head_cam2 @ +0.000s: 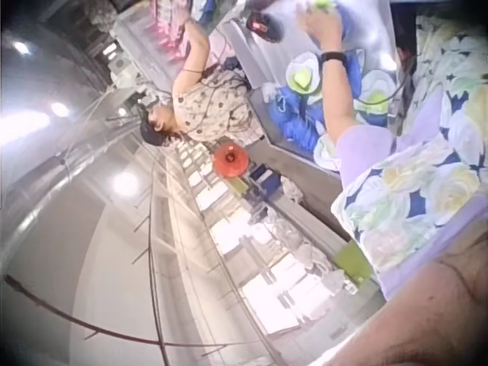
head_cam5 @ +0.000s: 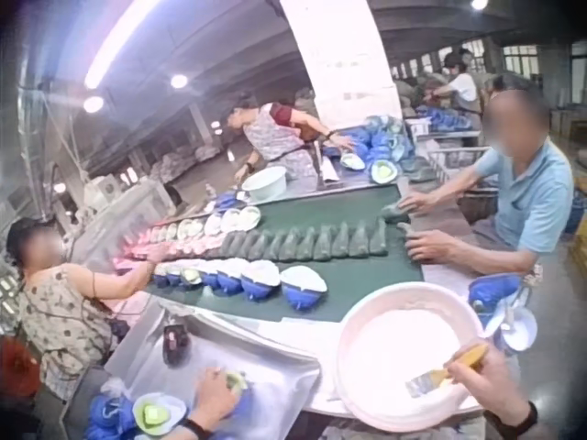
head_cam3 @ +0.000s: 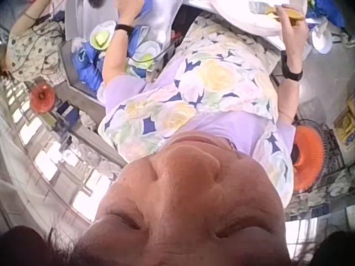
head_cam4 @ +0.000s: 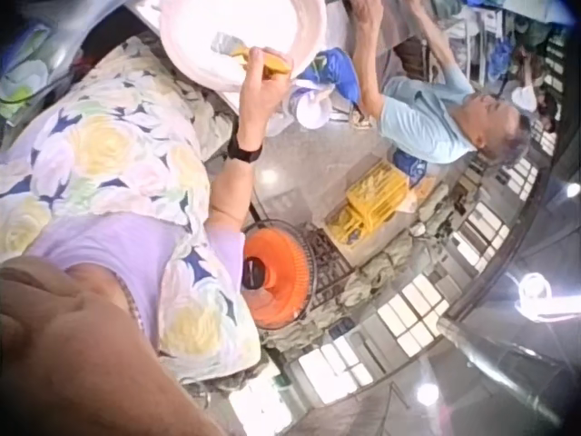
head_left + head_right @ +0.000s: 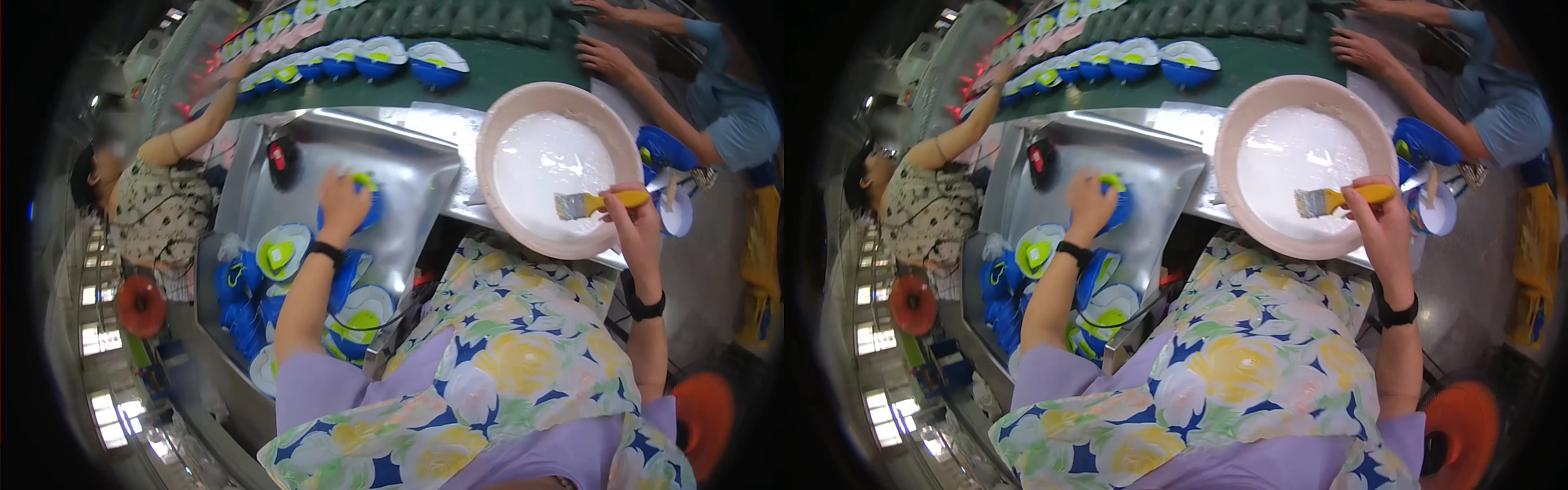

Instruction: The person repeatedly picks up blue and green plastic shoe components from a metal tray, dips a brush into a bowl of white adhesive, and applies the glue to the interior of the components. The person then places the treated components onto a green conveyor belt. Other workers are visible in the background performing similar tasks.

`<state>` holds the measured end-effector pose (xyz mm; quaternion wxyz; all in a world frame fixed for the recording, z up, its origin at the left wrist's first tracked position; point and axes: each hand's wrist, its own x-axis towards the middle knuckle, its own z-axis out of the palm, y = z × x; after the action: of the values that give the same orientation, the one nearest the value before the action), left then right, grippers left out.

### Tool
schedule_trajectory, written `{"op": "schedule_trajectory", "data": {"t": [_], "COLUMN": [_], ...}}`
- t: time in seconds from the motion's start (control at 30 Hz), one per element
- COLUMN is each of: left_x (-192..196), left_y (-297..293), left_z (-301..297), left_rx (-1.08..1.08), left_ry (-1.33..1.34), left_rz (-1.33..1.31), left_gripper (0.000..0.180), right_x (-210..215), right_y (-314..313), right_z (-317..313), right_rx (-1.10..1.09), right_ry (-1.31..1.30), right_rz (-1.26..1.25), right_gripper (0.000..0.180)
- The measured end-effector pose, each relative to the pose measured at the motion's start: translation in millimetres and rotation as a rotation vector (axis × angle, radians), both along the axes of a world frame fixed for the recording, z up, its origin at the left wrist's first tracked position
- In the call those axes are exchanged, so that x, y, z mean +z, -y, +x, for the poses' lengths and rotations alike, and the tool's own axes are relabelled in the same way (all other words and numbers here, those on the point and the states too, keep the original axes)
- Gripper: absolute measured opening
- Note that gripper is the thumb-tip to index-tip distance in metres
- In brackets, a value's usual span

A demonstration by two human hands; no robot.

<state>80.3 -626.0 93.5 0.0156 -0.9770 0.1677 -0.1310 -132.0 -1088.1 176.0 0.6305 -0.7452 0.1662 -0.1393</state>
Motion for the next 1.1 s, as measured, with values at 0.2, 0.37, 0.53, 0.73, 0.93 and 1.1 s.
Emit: {"op": "schedule_trajectory", "data": {"t": [0.2,0.37,0.53,0.73,0.93,1.1], "left_x": [-16,-21,16,60,99,80], "left_y": [-56,-61,7,31,107,136], "left_z": [18,28,4,30,24,44], "left_rx": [0.459,0.182,-0.192,-0.206,-0.176,-0.27], "left_ry": [-0.236,-0.409,-0.291,-0.421,-1.077,-1.313], "left_rz": [-0.204,-0.317,-0.241,-0.843,-1.599,-1.324], "left_gripper": [0.051,0.039,0.024,0.032,0.047,0.052], "right_x": [-1,-7,-12,-6,-11,31], "right_y": [12,-19,-40,-49,-7,33], "right_z": [26,70,78,74,68,65], "right_rx": [0.014,0.267,0.43,0.51,0.464,0.245], "right_ry": [-0.024,0.031,0.02,0.043,0.074,0.211], "right_rz": [-0.178,-0.267,-0.521,-0.461,-0.621,-0.447], "right_gripper": [0.017,0.023,0.022,0.02,0.018,0.019]}}
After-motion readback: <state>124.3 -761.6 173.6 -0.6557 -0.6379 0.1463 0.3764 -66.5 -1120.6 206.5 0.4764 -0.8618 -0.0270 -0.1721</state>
